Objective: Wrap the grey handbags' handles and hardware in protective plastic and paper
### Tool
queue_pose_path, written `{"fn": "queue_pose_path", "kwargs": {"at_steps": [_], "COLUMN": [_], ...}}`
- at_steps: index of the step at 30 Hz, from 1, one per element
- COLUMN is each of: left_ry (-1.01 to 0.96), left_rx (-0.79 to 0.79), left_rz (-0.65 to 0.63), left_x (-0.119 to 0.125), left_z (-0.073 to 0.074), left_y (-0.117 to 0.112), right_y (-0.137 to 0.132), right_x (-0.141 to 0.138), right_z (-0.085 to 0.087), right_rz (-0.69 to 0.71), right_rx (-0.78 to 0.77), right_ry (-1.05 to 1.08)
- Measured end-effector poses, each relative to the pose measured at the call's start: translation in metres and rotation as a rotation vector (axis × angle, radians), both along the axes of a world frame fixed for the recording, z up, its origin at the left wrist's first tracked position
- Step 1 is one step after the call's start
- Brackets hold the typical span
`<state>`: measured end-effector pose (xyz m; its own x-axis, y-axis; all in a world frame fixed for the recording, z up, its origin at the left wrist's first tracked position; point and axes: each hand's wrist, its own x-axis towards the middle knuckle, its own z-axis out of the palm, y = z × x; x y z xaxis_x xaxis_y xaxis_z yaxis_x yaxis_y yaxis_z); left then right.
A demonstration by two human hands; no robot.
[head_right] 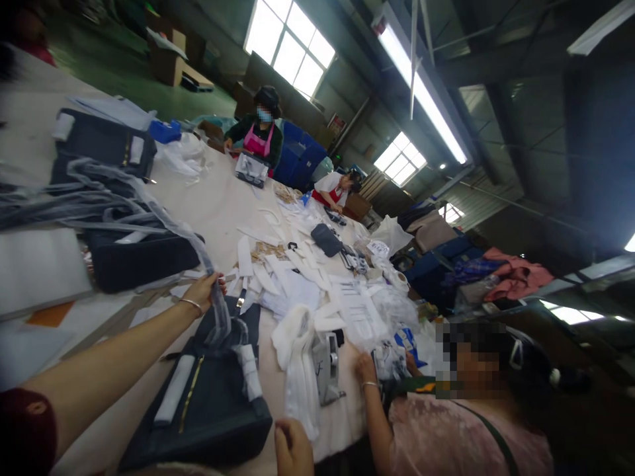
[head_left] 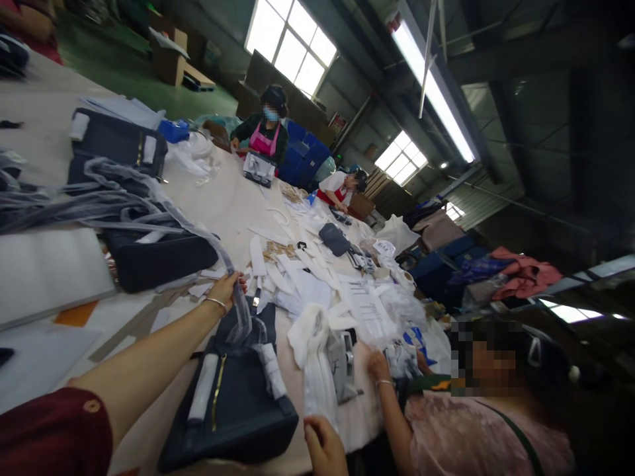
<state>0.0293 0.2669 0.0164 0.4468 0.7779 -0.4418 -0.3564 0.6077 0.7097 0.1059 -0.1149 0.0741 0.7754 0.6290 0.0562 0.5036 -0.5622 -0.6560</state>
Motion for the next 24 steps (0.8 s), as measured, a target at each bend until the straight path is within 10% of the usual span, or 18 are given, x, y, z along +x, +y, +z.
{"fn": "queue_pose_path", "kwargs": {"at_steps": [4, 12, 24], "left_ry": [-0.11, -0.08, 0.129], "left_rx": [0.049, 0.358, 0.406], "left_rz": [-0.037, -0.063, -0.084], "left_x": [-0.02, -0.065, -0.08], "left_z": [0.02, 0.049, 0.053], "left_y": [-0.025, -0.052, -0.093], "right_y": [0.05, 0.202, 0.224], "right_x": [-0.014, -0.022, -0.008], "right_z": [-0.009, -0.048, -0.097], "right_rz": [0.354, 0.614, 0.765], "right_rx": [-0.037, -0.383, -0.546], "right_ry": [0.143, 0.065, -0.23]}}
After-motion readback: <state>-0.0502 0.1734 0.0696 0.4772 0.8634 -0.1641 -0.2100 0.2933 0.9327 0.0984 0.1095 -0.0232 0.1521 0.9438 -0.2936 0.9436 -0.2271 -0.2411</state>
